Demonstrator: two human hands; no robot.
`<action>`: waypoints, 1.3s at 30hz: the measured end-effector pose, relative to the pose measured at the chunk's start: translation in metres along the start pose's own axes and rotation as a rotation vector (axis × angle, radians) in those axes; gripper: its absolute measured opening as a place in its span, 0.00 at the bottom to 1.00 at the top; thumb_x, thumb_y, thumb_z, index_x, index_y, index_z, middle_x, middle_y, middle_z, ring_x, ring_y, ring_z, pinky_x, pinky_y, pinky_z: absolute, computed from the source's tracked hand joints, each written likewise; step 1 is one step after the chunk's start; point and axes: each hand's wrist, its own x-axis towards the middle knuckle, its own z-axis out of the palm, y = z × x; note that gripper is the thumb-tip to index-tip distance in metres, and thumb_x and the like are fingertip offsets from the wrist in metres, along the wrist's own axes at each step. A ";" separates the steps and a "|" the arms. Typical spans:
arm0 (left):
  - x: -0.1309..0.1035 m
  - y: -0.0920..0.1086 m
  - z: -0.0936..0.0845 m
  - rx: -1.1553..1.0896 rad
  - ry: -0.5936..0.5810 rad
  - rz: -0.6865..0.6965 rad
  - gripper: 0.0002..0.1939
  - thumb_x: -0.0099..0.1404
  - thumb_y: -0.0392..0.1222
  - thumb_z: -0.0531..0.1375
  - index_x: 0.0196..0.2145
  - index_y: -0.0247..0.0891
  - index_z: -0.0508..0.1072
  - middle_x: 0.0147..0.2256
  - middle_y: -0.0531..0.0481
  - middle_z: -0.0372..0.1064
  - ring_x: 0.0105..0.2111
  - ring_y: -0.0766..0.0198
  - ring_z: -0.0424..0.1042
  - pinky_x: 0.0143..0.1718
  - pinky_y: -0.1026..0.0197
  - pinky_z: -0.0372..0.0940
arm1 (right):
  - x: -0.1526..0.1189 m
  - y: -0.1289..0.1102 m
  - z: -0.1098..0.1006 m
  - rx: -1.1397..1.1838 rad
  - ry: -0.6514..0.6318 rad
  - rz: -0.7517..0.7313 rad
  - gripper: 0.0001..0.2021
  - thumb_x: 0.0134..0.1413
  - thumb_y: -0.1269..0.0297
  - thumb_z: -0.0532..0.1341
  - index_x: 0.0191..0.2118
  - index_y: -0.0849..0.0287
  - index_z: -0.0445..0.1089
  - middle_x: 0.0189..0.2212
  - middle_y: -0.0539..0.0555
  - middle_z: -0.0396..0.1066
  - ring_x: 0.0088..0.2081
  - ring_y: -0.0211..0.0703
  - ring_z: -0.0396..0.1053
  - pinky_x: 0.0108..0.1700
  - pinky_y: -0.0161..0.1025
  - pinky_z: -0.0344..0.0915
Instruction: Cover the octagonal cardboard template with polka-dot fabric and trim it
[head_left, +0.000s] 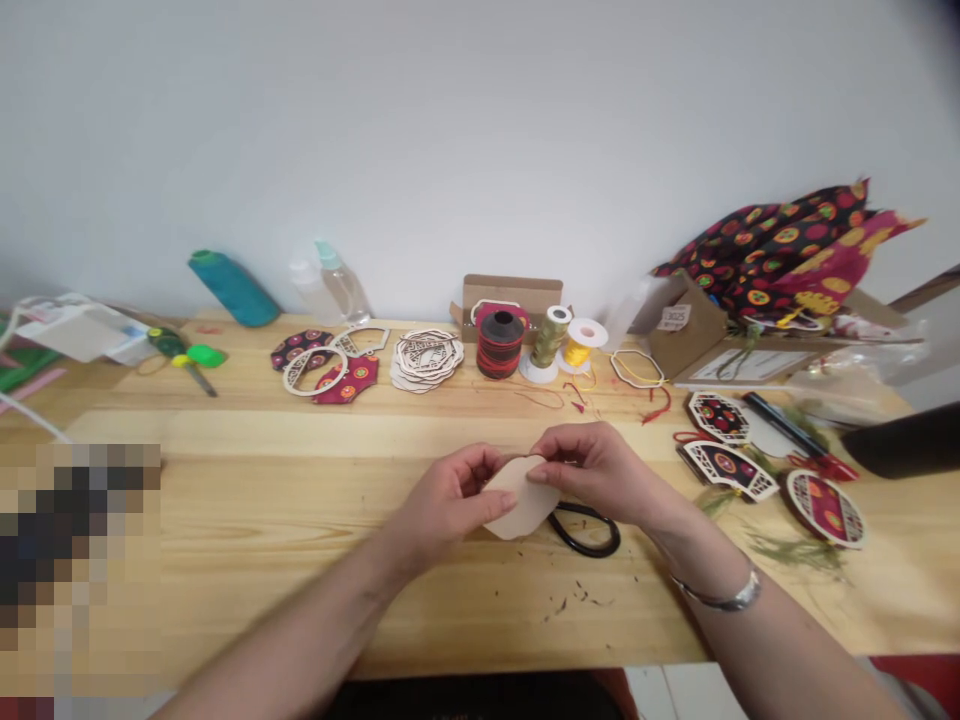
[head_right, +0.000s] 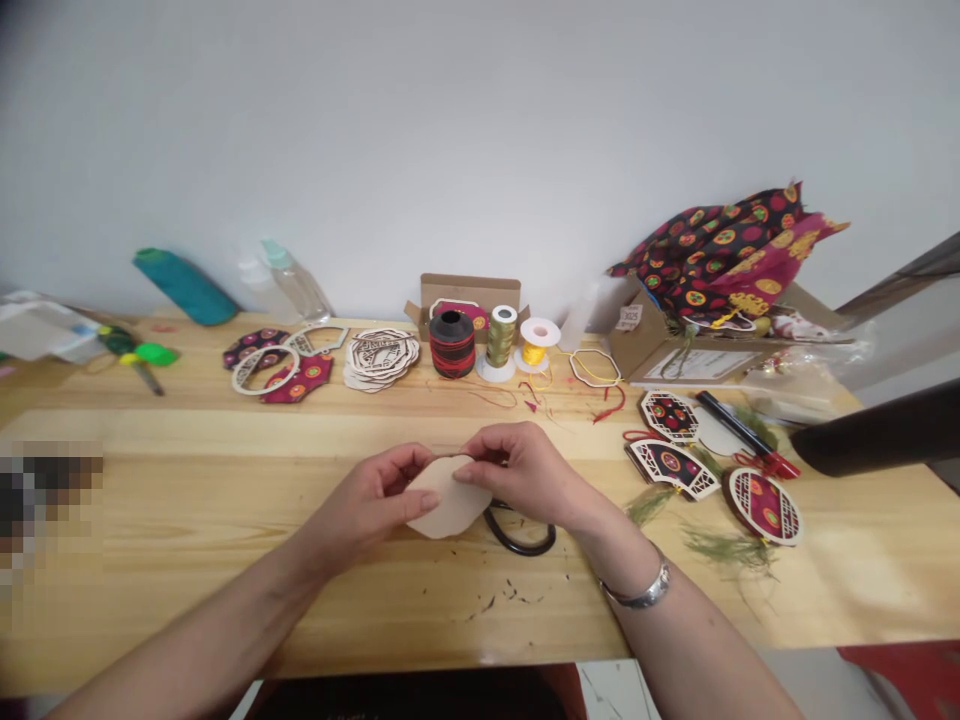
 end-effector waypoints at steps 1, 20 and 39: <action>-0.001 0.000 0.000 0.022 -0.019 -0.033 0.12 0.53 0.38 0.67 0.35 0.36 0.71 0.31 0.54 0.70 0.30 0.68 0.68 0.31 0.66 0.63 | -0.002 -0.001 0.000 -0.025 -0.006 -0.011 0.09 0.50 0.62 0.64 0.27 0.62 0.71 0.21 0.46 0.62 0.23 0.32 0.55 0.24 0.31 0.53; 0.000 -0.001 -0.001 0.254 -0.050 0.003 0.13 0.61 0.40 0.61 0.44 0.38 0.76 0.39 0.50 0.76 0.39 0.61 0.72 0.43 0.59 0.64 | -0.005 0.000 0.001 -0.002 0.128 -0.184 0.14 0.43 0.64 0.70 0.39 0.60 0.73 0.33 0.52 0.72 0.33 0.38 0.66 0.36 0.37 0.65; 0.003 -0.011 0.001 -0.080 0.084 0.124 0.19 0.59 0.37 0.65 0.48 0.39 0.73 0.47 0.44 0.74 0.46 0.56 0.71 0.48 0.56 0.65 | 0.002 0.013 0.014 0.305 0.197 0.074 0.17 0.40 0.52 0.70 0.26 0.62 0.69 0.21 0.47 0.65 0.22 0.32 0.57 0.24 0.33 0.56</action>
